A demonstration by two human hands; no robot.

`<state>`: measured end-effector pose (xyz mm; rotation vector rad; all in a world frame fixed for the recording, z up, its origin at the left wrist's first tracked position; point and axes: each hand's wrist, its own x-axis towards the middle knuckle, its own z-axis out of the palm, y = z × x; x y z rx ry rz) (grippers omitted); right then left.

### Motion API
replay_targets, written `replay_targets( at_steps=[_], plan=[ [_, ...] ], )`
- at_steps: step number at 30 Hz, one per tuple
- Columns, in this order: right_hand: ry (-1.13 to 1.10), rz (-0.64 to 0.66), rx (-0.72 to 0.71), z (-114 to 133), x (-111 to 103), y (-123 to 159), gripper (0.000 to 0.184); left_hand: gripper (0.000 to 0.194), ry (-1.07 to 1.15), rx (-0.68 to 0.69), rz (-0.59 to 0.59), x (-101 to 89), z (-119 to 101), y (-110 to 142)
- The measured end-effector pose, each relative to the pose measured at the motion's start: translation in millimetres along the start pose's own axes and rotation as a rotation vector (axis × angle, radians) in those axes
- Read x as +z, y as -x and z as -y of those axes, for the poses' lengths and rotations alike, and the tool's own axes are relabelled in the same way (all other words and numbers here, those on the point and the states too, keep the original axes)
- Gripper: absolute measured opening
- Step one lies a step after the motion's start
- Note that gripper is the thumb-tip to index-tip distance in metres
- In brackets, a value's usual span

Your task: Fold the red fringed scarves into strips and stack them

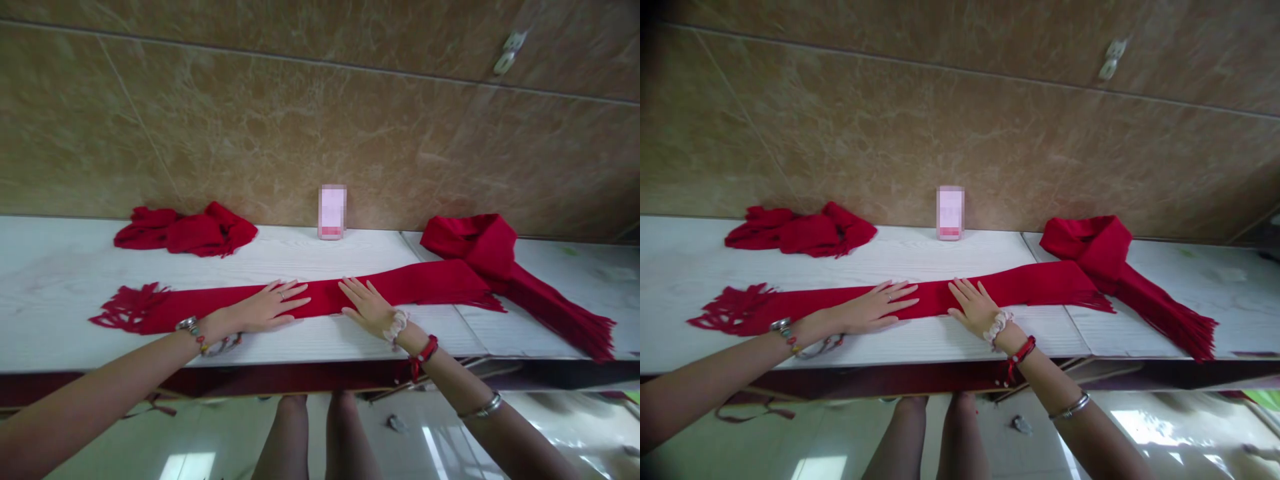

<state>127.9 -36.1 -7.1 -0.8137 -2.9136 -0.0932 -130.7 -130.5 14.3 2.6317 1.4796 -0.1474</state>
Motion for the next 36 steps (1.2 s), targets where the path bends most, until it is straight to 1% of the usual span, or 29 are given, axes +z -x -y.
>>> replay_targets(
  at_steps=[3, 5, 6, 8, 10, 11, 12, 14, 16, 18, 20, 23, 26, 28, 30, 32, 34, 36],
  plan=[
    [0.02, -0.009, -0.038, 9, 2, -13, 0.051, 0.046, 0.022, -0.044, -0.002, 1.7, -1, 2],
    [0.039, -0.006, -0.063, 10, 3, -16, 0.05, 0.045, 0.056, -0.036, -0.002, 1.8, 1, 1],
    [0.045, -0.009, -0.084, 10, 3, -17, 0.049, 0.043, 0.083, -0.03, -0.015, 1.1, 2, -1],
    [0.053, -0.024, -0.16, 10, -1, -17, 0.046, 0.041, 0.144, -0.034, -0.081, -2.5, 6, -6],
    [0.053, -0.038, -0.257, 13, -7, -18, 0.044, 0.04, 0.203, -0.061, -0.149, -9.0, 11, -16],
    [0.054, -0.039, -0.3, 16, -10, -19, 0.043, 0.039, 0.227, -0.083, -0.163, -13.2, 14, -23],
    [0.058, -0.036, -0.331, 20, -13, -21, 0.042, 0.038, 0.249, -0.109, -0.157, -17.8, 17, -31],
    [0.085, -0.022, -0.356, 28, -17, -26, 0.035, 0.035, 0.3, -0.172, -0.084, -26.8, 21, -47],
    [0.134, -0.017, -0.347, 35, -19, -31, 0.028, 0.032, 0.361, -0.228, 0.005, -34.4, 24, -63],
    [0.181, -0.03, -0.331, 39, -17, -35, 0.026, 0.028, 0.423, -0.249, 0.069, -39.3, 25, -76],
    [0.211, -0.061, -0.322, 39, -14, -36, 0.023, 0.022, 0.466, -0.238, 0.094, -41.9, 25, -87],
    [0.23, -0.142, -0.304, 36, -10, -35, 0.018, 0.015, 0.522, -0.218, 0.113, -43.9, 24, -97],
    [0.24, -0.217, -0.288, 34, -10, -32, 0.02, 0.018, 0.602, -0.189, 0.138, -46.2, 25, -101],
    [0.232, -0.206, -0.298, 35, -11, -29, 0.021, 0.021, 0.657, -0.168, 0.167, -47.3, 28, -102],
    [0.195, -0.168, -0.299, 37, -13, -25, 0.017, 0.022, 0.699, -0.16, 0.184, -47.3, 31, -101],
    [0.159, -0.152, -0.263, 39, -13, -22, 0.021, 0.022, 0.731, -0.164, 0.184, -45.9, 33, -102],
    [0.162, -0.165, -0.228, 40, -12, -23, 0.024, 0.022, 0.754, -0.173, 0.183, -44.0, 35, -103],
    [0.204, -0.191, -0.231, 39, -12, -26, 0.022, 0.02, 0.771, -0.18, 0.188, -42.5, 35, -104]
  ],
)
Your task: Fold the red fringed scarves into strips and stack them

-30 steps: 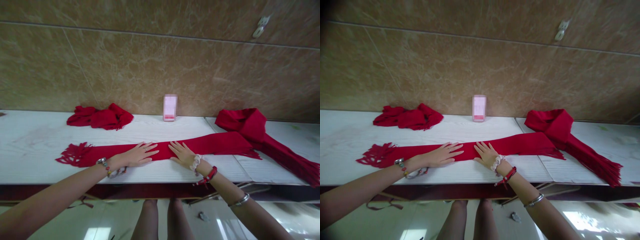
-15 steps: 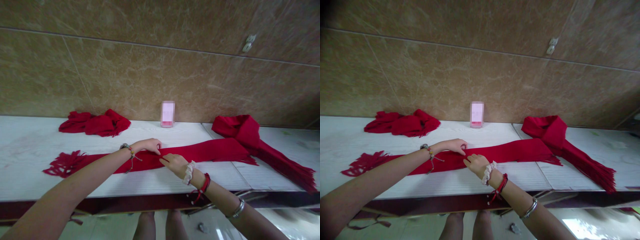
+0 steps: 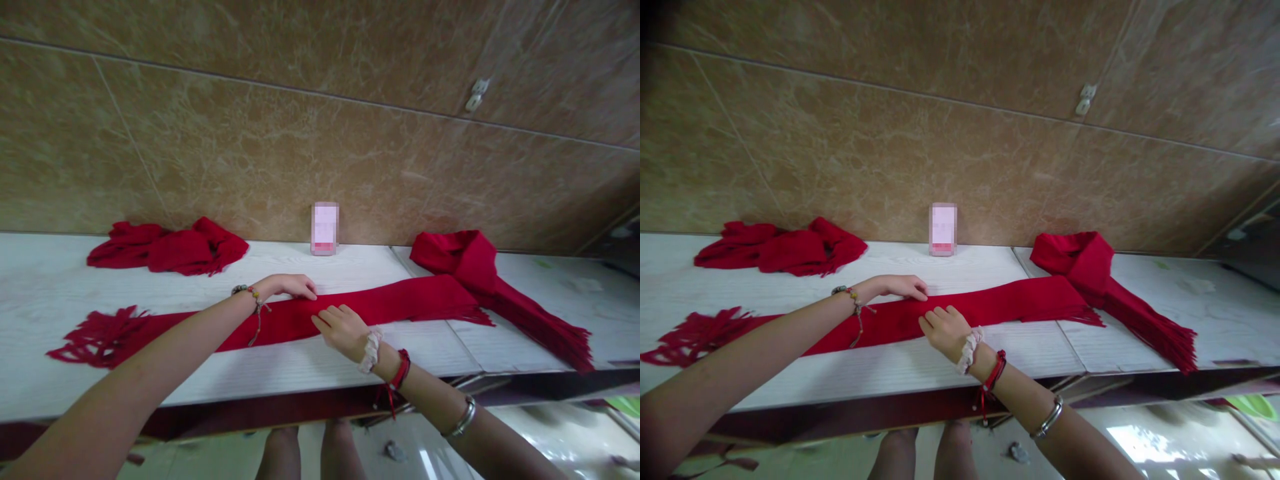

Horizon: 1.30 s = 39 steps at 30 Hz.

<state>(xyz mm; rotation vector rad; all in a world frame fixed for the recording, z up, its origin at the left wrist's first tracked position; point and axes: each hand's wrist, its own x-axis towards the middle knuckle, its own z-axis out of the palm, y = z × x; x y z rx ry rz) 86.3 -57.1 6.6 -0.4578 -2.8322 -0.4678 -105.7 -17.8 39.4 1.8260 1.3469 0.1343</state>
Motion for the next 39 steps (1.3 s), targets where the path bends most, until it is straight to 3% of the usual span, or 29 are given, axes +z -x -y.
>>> replay_targets(
  at_steps=[7, 13, 20, 25, 29, 31, 33, 35, 37, 39],
  plan=[
    [0.089, -0.07, -0.081, -8, 1, -7, 0.021, 0.017, 0.082, -0.015, 0.026, 0.9, -5, -2],
    [0.15, -0.132, -0.024, -6, -2, 1, 0.026, 0.026, 0.17, -0.011, 0.045, -4.0, -6, -2],
    [0.204, -0.107, 0.077, -20, -32, 8, 0.025, 0.029, 0.354, 0.028, 0.005, -15.4, -20, -3],
    [0.125, -0.157, 0.228, -53, -73, 23, 0.026, 0.028, 0.503, 0.163, -0.039, -35.0, -67, -24],
    [0.085, -0.315, 0.354, -97, -108, 51, 0.033, 0.022, 0.436, 0.336, -0.029, -54.0, -133, -56],
    [0.076, -0.387, 0.442, -122, -120, 72, 0.036, 0.023, 0.333, 0.381, -0.088, -55.8, -169, -76],
    [0.078, -0.429, 0.54, -145, -123, 96, 0.035, 0.027, 0.136, 0.397, -0.185, -47.5, -200, -96],
    [0.067, -0.432, 0.645, -164, -114, 123, 0.034, 0.03, -0.075, 0.405, -0.279, -27.4, -220, -113],
    [0.018, -0.394, 0.748, -178, -97, 151, 0.034, 0.036, -0.173, 0.411, -0.322, 2.9, -223, -126],
    [-0.051, -0.35, 0.845, -186, -74, 175, 0.033, 0.054, -0.228, 0.389, -0.321, 38.1, -211, -132]
  ],
)
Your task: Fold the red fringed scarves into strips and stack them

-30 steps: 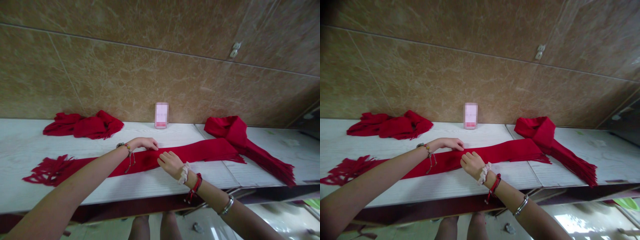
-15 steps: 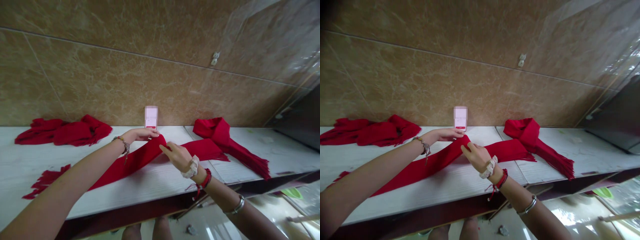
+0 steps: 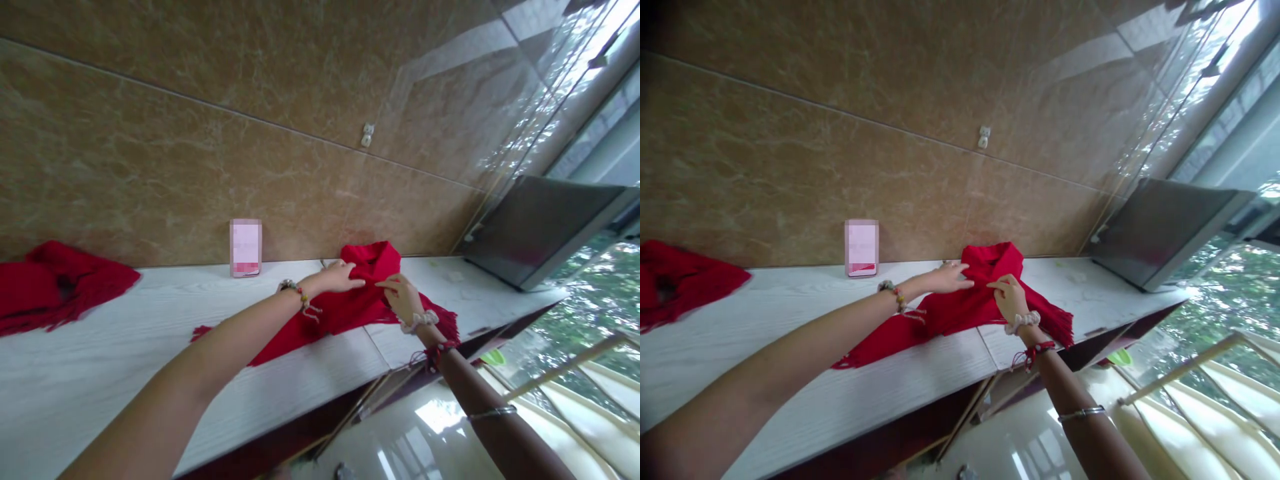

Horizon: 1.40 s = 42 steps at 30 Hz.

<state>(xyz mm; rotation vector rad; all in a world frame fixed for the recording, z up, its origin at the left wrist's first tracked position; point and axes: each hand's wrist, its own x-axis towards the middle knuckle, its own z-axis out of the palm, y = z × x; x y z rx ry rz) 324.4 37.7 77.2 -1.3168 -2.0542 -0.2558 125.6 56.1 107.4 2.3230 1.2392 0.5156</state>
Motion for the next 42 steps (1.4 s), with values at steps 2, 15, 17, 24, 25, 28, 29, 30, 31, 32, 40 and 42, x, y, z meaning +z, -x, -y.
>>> replay_targets(
  at_steps=[2, 15, 17, 24, 25, 28, 29, 30, 31, 32, 40, 42],
  plan=[
    [-0.04, 0.042, 0.062, -19, 15, 15, 0.033, 0.081, -0.163, -0.037, 0.046, 33.1, 10, 19],
    [-0.153, 0.055, 0.187, -47, 31, 21, 0.026, 0.073, -0.326, 0.025, -0.053, 67.7, 33, 58],
    [-0.129, 0.052, 0.207, -47, 31, 23, 0.024, 0.071, -0.365, 0.046, -0.059, 68.3, 31, 55],
    [-0.034, 0.051, 0.158, -36, 38, 28, 0.018, 0.073, -0.442, 0.104, 0.015, 71.3, 33, 54],
    [-0.022, 0.043, 0.12, -32, 39, 24, 0.021, 0.075, -0.447, 0.107, 0.019, 71.4, 34, 54],
    [0.061, 0.133, -0.046, -21, 49, 13, 0.033, 0.075, -0.469, 0.117, 0.016, 72.8, 37, 56],
    [0.098, 0.203, -0.095, -19, 55, 10, 0.035, 0.074, -0.474, 0.124, 0.002, 73.8, 38, 57],
    [0.13, 0.273, -0.126, -18, 61, 9, 0.036, 0.073, -0.477, 0.135, -0.017, 74.9, 40, 58],
    [0.15, 0.332, -0.139, -17, 68, 9, 0.037, 0.07, -0.479, 0.15, -0.041, 76.1, 42, 59],
    [0.16, 0.372, -0.144, -18, 74, 10, 0.038, 0.067, -0.481, 0.167, -0.064, 77.1, 44, 60],
    [0.157, 0.414, -0.094, 21, 95, 17, 0.045, 0.058, -0.48, 0.215, -0.031, 61.1, 86, 105],
    [0.137, 0.429, -0.107, 51, 101, 13, 0.045, 0.056, -0.488, 0.18, -0.015, 50.4, 100, 130]
  ],
)
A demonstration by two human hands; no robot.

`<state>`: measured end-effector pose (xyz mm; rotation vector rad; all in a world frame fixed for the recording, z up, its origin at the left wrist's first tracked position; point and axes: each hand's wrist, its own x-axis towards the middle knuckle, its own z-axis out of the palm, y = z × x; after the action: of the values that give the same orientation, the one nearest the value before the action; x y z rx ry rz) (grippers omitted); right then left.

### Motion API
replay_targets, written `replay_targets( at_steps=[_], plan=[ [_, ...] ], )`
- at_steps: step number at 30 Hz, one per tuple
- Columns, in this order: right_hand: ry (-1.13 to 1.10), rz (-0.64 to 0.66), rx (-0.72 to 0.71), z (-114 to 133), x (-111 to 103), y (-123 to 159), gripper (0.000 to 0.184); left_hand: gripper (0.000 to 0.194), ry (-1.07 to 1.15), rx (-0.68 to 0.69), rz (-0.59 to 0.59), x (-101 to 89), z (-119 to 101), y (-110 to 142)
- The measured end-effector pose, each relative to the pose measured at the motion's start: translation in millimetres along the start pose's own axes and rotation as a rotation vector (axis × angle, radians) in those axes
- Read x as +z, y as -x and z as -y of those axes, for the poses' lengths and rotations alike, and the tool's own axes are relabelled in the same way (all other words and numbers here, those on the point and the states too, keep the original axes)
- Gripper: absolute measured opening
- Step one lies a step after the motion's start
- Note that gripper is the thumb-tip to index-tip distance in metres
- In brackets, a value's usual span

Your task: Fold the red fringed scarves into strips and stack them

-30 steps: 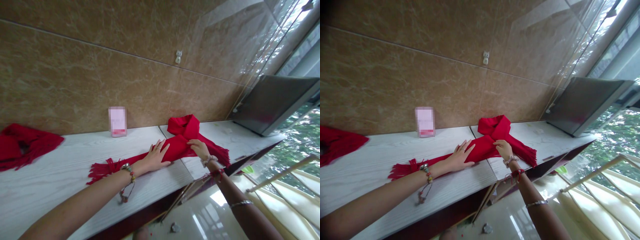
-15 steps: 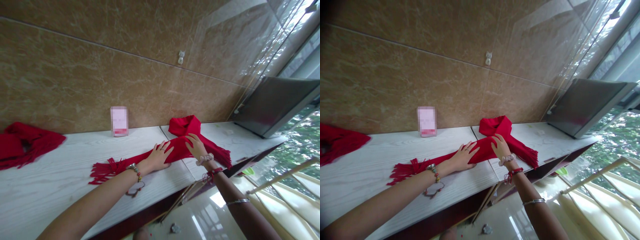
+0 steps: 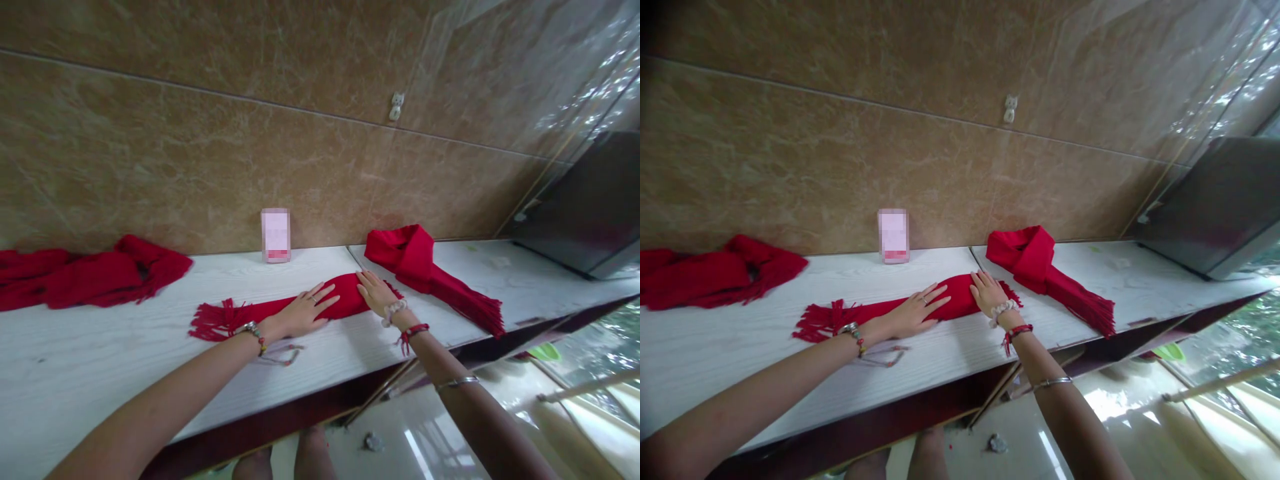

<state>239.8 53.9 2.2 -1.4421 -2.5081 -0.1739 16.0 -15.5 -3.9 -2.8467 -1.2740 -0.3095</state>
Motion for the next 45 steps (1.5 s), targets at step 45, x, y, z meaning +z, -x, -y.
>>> replay_targets(
  at_steps=[45],
  plan=[
    [-0.022, -0.017, -0.798, 246, -13, 0, 0.03, 0.017, 0.101, -0.535, 0.041, -92.4, 94, 218]
  ],
)
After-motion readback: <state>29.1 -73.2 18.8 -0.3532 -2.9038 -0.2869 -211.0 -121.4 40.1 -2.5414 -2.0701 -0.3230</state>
